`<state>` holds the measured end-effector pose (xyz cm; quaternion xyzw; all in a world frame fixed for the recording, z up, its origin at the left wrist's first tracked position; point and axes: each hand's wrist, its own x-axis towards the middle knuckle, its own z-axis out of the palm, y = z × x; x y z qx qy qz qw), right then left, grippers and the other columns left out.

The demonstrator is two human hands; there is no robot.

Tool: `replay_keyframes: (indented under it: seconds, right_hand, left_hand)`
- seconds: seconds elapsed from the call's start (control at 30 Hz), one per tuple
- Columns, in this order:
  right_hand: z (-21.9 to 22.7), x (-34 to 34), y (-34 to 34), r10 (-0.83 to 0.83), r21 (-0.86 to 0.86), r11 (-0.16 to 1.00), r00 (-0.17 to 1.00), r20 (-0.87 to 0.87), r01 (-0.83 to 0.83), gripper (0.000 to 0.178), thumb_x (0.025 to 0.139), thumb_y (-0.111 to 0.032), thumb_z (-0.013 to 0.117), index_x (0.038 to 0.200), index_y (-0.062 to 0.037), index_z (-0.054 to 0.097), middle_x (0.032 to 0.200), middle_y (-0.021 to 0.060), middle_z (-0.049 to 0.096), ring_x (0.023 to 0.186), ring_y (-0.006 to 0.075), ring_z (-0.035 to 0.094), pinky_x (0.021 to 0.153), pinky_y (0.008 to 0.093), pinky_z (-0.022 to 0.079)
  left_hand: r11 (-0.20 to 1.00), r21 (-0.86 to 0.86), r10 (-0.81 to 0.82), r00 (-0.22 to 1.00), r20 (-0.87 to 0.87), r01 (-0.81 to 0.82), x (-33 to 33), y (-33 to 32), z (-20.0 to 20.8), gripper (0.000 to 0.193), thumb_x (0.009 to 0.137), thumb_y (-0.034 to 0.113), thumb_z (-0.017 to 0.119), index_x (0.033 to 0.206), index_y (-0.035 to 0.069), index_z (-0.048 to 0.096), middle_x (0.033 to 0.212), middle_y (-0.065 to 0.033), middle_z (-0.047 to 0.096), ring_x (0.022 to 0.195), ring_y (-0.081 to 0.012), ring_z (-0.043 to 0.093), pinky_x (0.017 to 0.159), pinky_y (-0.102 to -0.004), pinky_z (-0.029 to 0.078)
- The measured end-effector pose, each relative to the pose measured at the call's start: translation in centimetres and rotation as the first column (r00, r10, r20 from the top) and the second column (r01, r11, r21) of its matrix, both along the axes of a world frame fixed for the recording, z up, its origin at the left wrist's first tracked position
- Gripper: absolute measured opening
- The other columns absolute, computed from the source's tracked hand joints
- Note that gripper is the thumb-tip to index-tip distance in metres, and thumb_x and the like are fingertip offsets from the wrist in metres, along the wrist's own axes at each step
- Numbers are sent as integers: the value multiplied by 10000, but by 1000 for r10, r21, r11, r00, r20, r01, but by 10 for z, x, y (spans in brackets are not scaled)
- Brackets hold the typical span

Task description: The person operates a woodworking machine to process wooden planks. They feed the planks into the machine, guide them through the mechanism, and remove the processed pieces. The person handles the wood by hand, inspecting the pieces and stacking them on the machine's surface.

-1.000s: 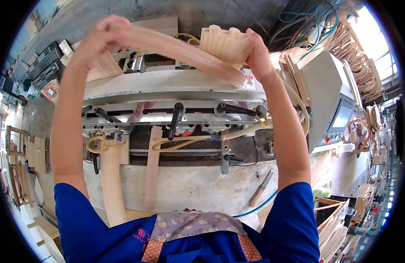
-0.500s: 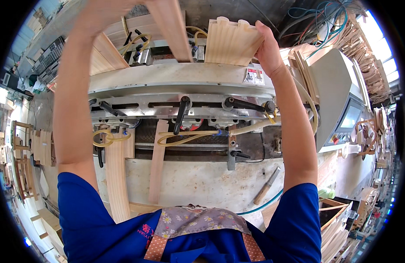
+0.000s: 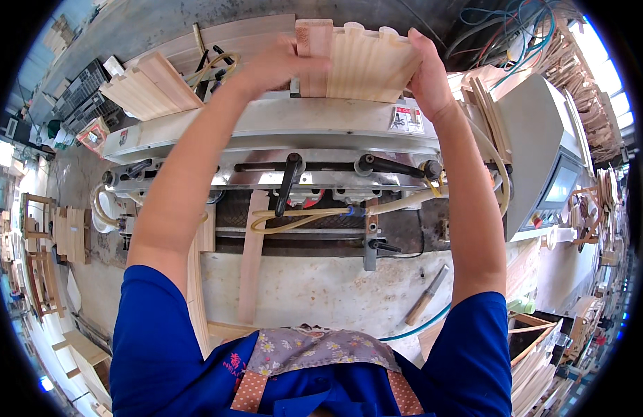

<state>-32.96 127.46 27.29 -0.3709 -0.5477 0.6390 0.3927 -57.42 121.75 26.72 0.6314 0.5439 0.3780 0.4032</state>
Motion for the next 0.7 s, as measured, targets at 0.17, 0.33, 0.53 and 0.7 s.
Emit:
replay_keyframes:
  seconds: [0.17,0.33,0.53,0.7]
  right_hand:
    - [1,-2,1,-1,12,1000,1000,14,1,586,867,-534,412,1178,-57,550,1135,63,593,1035,180,563,907,322,404]
    - [-1,-1,3,21,13,1000,1000,-6,-21,590,871,-535,404,1184,-56,547,1136,66,593,1037,183,567,910,327,407]
    - [-5,-5,0,18,38,999,1000,12,-19,611,871,-548,395,1194,-49,540,1140,71,592,1035,186,568,919,340,402]
    - [-9,7,-2,-93,31,995,995,-38,94,597,792,-568,554,1077,-45,594,998,56,602,916,141,535,802,298,402]
  left_hand:
    - [998,17,60,997,55,-61,10,-6,-15,367,732,318,742,976,49,685,901,-34,659,864,-133,583,820,-298,441]
    - [998,59,11,992,129,-19,5,3,-23,345,726,275,756,969,43,680,897,-37,657,822,-121,584,781,-287,452]
    - [982,123,136,987,82,-146,6,3,-41,329,713,227,769,942,11,676,865,-43,662,772,-105,597,693,-270,486]
    - [996,56,57,992,110,-63,20,2,-39,330,722,206,760,957,-7,669,886,-50,669,781,-104,608,679,-249,493]
